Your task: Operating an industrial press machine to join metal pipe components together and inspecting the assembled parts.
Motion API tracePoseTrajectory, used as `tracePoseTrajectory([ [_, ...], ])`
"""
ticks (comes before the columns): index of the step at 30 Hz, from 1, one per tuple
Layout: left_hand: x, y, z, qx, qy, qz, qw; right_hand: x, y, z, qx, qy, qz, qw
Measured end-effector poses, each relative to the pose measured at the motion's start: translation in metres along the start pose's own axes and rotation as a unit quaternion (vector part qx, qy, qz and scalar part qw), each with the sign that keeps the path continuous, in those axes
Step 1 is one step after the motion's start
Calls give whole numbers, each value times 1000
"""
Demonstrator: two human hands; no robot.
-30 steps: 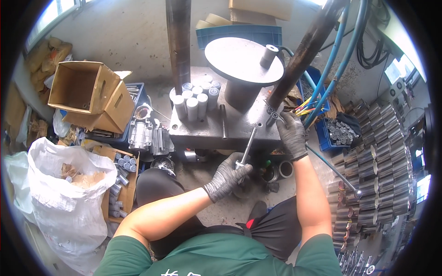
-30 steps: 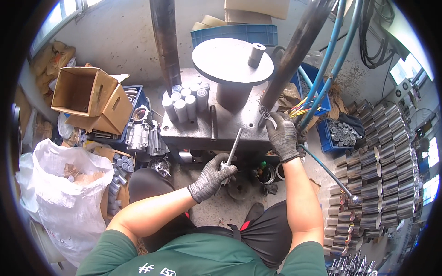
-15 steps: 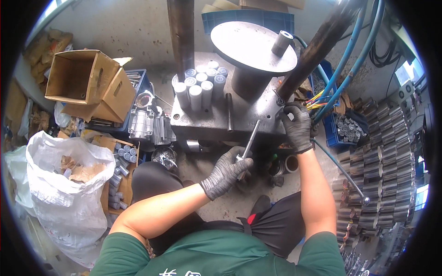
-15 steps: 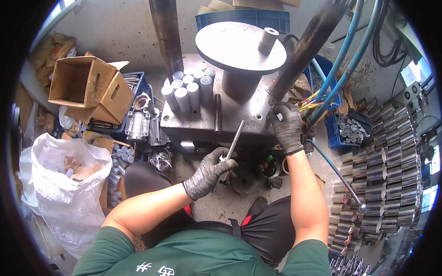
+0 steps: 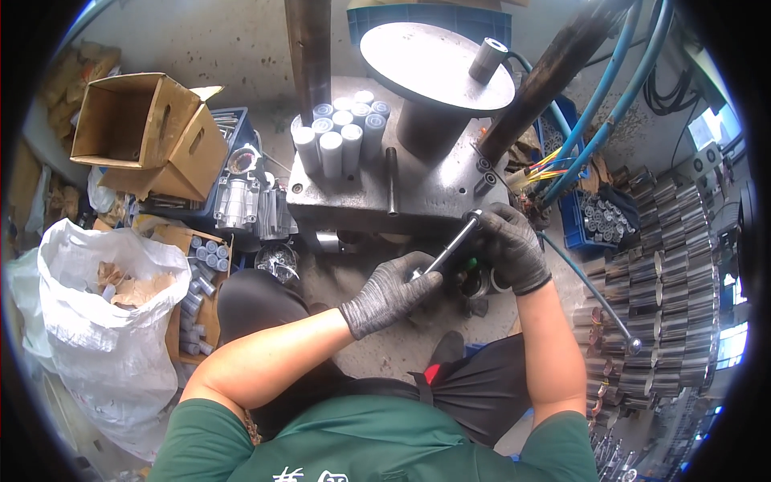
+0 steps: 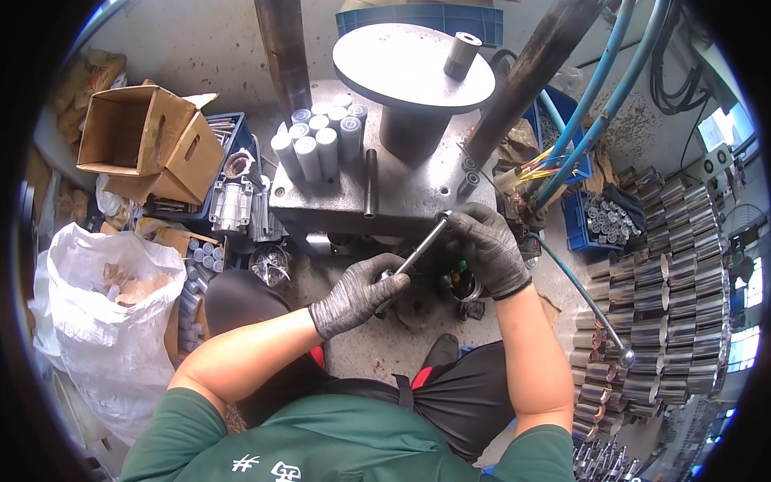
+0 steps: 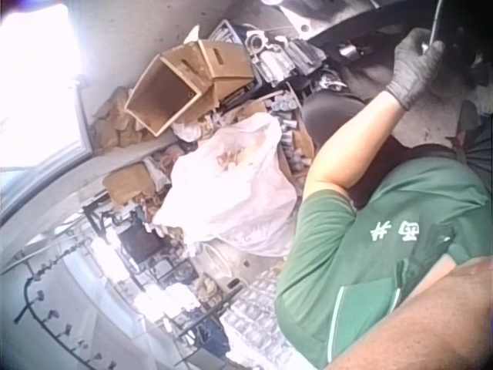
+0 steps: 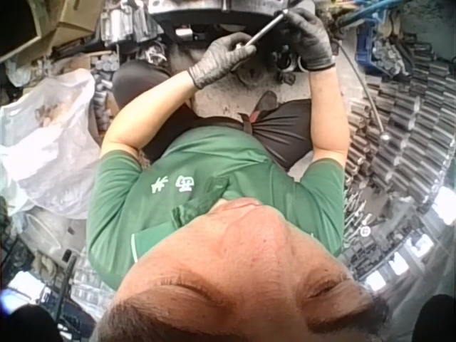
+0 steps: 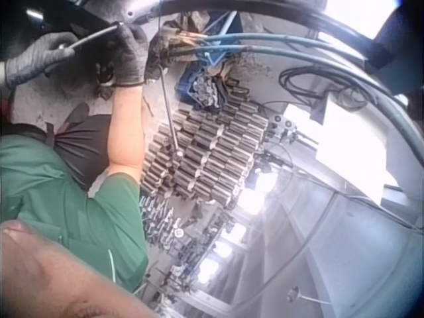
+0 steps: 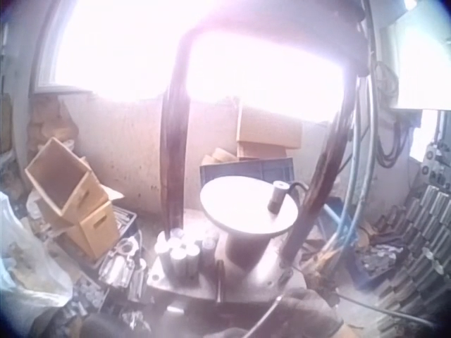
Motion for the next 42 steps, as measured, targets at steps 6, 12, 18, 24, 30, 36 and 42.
tracePoseTrajectory([
  [6,5,-1,-5,18,100,-15,995,6,-13,13,-22,-5,18,1000],
  [12,12,-2,-17,-44,251,-25,967,8,-16,25,39,-145,64,987],
  [18,11,-4,-16,-49,280,-12,959,2,-23,32,42,-179,110,977],
  [24,10,-6,-14,-82,308,8,948,-13,-26,14,-18,-218,168,961],
  [30,12,-7,-4,-57,263,7,963,-30,-27,8,-20,-206,132,969],
  [36,10,-7,10,-15,20,0,1000,-45,-11,-6,-28,-140,96,985],
  [42,8,-14,42,85,-184,-4,979,5,30,22,330,-459,-131,815],
])
Point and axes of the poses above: each hand's wrist, its own y-axis towards the middle knuckle, its own x-axis out of the back of the hand, z = x × y, the point moved 5 cm from there along y, towards the middle knuckle, and after that the axes turned 5 degrees about x, right-handed, at the moved point
